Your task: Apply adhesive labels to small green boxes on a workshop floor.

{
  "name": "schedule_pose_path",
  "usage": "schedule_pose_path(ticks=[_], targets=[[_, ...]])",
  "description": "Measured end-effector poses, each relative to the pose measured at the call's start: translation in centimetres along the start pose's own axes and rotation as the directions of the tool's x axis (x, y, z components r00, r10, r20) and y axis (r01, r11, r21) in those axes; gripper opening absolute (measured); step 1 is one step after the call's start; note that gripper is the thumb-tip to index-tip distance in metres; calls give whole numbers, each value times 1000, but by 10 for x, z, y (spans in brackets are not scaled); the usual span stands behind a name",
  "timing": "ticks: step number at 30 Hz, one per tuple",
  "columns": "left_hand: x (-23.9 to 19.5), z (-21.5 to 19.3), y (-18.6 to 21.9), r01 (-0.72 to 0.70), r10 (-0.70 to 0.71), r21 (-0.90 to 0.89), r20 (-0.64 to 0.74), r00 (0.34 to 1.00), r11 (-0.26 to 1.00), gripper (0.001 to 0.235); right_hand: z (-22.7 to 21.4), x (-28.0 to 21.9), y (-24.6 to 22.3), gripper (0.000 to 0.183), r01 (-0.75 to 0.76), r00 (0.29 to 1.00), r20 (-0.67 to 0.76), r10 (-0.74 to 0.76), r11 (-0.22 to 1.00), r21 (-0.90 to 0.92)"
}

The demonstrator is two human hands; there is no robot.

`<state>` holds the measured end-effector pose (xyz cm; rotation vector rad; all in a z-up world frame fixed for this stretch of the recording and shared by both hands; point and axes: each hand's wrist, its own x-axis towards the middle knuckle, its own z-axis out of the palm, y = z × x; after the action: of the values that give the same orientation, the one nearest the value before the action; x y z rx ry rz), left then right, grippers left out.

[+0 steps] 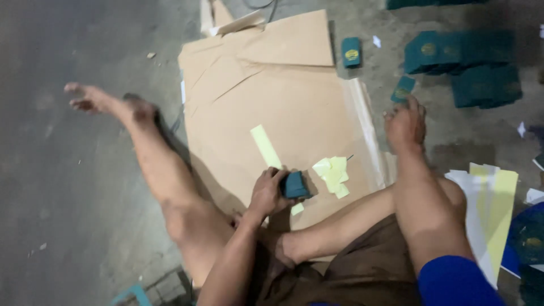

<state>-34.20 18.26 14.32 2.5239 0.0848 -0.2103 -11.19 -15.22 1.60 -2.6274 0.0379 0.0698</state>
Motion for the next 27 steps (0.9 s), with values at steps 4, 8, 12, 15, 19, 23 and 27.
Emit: schedule_pose_path(ticks=[4, 8, 12, 15, 19, 23, 27], targets=[[-4, -2, -9, -149, 155, 60, -95, 983, 987, 80, 36, 18, 33, 51, 407, 905, -91, -416, 908, -97], [-18, 16, -31, -186, 190, 48, -95, 977, 981, 84, 37, 12, 26, 52, 461, 863, -88, -498, 846, -268], [-22, 30, -34, -213, 215, 96, -6, 977, 972, 90, 20, 8, 26, 28, 206, 977, -27, -212, 967, -147], [-25, 34, -36, -220, 220, 186, 17, 975, 958, 95, 15, 14, 44, 27, 96, 995, 10, -97, 967, -236], [-23, 37, -33, -207, 196, 242, 71, 978, 948, 96, 12, 15, 54, 46, 20, 985, -165, -55, 979, -204], [-25, 33, -27, -191, 181, 254, 64, 981, 948, 92, 17, 18, 51, 30, -30, 983, -185, -5, 982, -187], [-20, 26, -16, -177, 111, 383, 188, 976, 907, 94, 35, 33, 83, 25, -106, 973, -221, 72, 984, -146]])
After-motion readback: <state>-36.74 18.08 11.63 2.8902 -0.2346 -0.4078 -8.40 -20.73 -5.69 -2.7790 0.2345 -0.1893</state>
